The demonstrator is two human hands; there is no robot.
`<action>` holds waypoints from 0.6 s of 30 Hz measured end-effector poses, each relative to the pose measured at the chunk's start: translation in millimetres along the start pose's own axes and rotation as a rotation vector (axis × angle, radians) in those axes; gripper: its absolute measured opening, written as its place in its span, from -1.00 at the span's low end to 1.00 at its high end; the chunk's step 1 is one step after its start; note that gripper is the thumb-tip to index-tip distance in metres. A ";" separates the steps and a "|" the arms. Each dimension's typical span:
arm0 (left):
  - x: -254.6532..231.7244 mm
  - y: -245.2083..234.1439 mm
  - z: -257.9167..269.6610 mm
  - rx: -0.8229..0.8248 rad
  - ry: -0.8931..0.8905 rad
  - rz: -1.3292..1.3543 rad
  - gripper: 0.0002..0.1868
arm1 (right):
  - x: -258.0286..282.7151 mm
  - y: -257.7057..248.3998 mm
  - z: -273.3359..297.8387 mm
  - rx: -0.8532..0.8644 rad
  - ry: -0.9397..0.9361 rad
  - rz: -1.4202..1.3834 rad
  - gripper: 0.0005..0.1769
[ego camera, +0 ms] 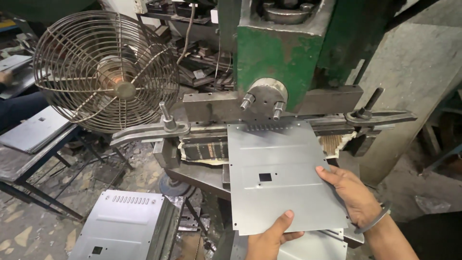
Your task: Bending the edges of metal plates using a industrial press brake machine.
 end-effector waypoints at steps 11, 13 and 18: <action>-9.0 5.6 6.4 -0.044 -0.029 -0.007 -0.24 | 0.3 0.6 -0.4 -0.004 -0.001 0.008 -0.48; -7.3 4.5 6.0 -0.062 -0.053 -0.005 -0.24 | 0.0 0.6 1.0 -0.009 -0.002 0.013 -0.47; -0.1 -2.2 2.8 -0.089 -0.070 0.040 -0.27 | -17.9 -6.8 -15.2 0.017 -0.069 0.027 -0.46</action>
Point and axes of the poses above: each hand's wrist, its own z-axis away from the middle knuckle, its own y-axis out of the palm, x = y × z, the point moved 4 cm from there along -z, towards the middle knuckle, and after that the axes turned 5 degrees about -y, right-handed, at the moved point
